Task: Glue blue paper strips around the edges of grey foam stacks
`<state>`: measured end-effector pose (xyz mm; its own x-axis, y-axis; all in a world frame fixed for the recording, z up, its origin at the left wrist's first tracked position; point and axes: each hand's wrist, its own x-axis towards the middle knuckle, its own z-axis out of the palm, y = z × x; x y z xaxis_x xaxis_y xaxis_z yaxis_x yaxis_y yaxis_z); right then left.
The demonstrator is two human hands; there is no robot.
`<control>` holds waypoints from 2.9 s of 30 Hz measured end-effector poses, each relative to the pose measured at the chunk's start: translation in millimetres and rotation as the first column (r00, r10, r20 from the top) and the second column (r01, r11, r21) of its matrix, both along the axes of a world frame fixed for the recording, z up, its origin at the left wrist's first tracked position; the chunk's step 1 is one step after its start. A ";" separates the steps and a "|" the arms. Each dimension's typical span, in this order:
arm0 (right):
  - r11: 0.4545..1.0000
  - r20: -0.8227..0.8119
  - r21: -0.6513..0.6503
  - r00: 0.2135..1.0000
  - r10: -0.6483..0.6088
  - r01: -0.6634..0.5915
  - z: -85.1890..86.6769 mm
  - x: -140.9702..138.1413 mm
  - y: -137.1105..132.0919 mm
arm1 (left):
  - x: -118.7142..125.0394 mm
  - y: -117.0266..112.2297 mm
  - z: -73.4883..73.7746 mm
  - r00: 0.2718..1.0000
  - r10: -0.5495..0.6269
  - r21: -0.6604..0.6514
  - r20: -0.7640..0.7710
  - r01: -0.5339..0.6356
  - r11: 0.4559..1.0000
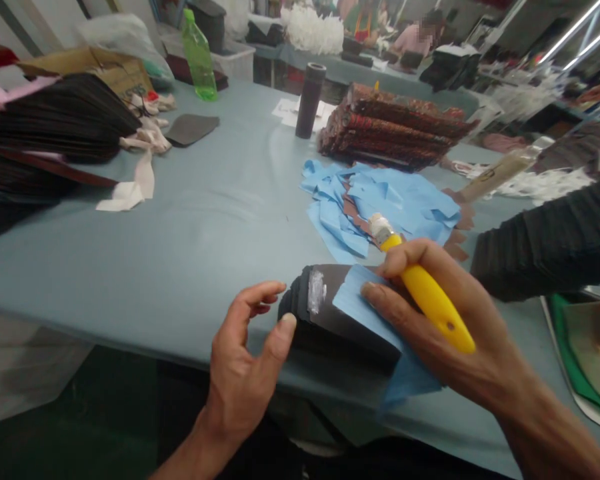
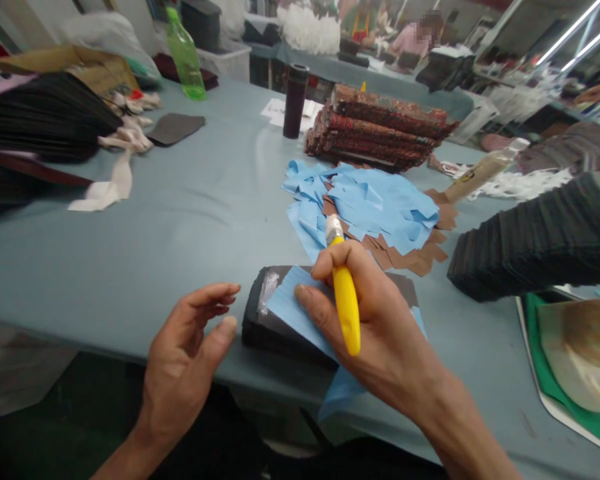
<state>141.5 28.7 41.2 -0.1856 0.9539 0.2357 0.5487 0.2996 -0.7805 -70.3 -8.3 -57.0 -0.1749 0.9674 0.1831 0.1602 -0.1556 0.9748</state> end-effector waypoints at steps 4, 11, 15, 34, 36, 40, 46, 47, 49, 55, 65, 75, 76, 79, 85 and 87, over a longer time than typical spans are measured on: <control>0.989 0.033 -0.100 0.993 0.116 -0.113 -1.7 -8.2 16.1 | -5.4 20.6 -6.4 0.978 -0.147 -0.079 0.147 0.160 0.984; 0.952 0.064 -0.246 0.977 0.206 -0.185 -5.2 -12.3 29.8 | -0.4 25.2 -12.1 0.922 -0.252 -0.127 0.295 0.299 0.946; 0.950 0.077 -0.256 0.976 0.204 -0.179 -7.4 -14.2 35.1 | -0.5 25.7 -16.1 0.903 -0.273 -0.127 0.333 0.330 0.936; 0.934 0.161 -0.315 0.961 0.226 -0.167 -2.7 -19.7 42.8 | 4.0 32.1 -9.5 0.910 -0.243 -0.195 0.335 0.319 0.927; 0.936 0.153 -0.309 0.963 0.221 -0.166 -3.4 -19.9 42.2 | 6.5 33.1 -8.3 0.926 -0.222 -0.202 0.307 0.291 0.935; 0.942 0.146 -0.291 0.965 0.219 -0.170 -5.1 -19.5 41.0 | 10.6 34.6 -8.3 0.940 -0.188 -0.223 0.283 0.255 0.941; 0.951 0.138 -0.257 0.967 0.213 -0.173 -6.8 -14.0 36.2 | 12.8 33.9 -8.6 0.949 -0.169 -0.234 0.267 0.234 0.944; 0.954 0.137 -0.242 0.968 0.213 -0.175 -7.1 -12.7 35.4 | 12.8 33.9 -8.7 0.949 -0.169 -0.235 0.266 0.234 0.943; 0.961 0.131 -0.220 0.971 0.202 -0.170 -7.8 -10.9 34.3 | 12.9 34.2 -9.2 0.950 -0.171 -0.235 0.261 0.235 0.943; 0.962 0.073 -0.232 0.983 0.167 -0.146 -11.3 -12.2 34.5 | 11.9 35.5 -12.9 0.946 -0.203 -0.203 0.251 0.256 0.945; 0.943 0.009 -0.276 0.981 0.193 -0.183 -12.3 -10.4 39.8 | -5.9 42.2 -25.6 0.807 -0.477 -0.064 0.349 0.528 0.847; 0.902 -0.069 -0.388 0.982 0.177 -0.190 -12.5 -9.4 47.4 | -19.3 75.4 -20.4 0.769 -0.616 -0.003 0.170 0.626 0.780; 0.891 -0.099 -0.412 0.981 0.164 -0.191 -12.1 -9.4 47.9 | -18.6 75.5 -19.8 0.764 -0.622 -0.011 0.174 0.633 0.774; 0.860 -0.177 -0.474 0.977 0.117 -0.189 -10.7 -8.8 48.0 | -16.0 72.8 -18.3 0.757 -0.619 -0.056 0.210 0.642 0.765; 0.859 -0.191 -0.480 0.977 0.097 -0.180 -9.7 -8.1 46.8 | -13.6 67.0 -20.0 0.732 -0.606 -0.092 0.312 0.658 0.748; 0.862 -0.174 -0.477 0.980 0.095 -0.169 -10.1 -8.6 47.6 | -12.9 67.2 -21.3 0.730 -0.606 -0.085 0.318 0.658 0.748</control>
<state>132.8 76.3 31.1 -0.3181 0.9222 -0.2200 0.4055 -0.0774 -0.9108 -83.3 58.8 -78.3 0.4751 0.8792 0.0350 -0.1669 0.0510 0.9847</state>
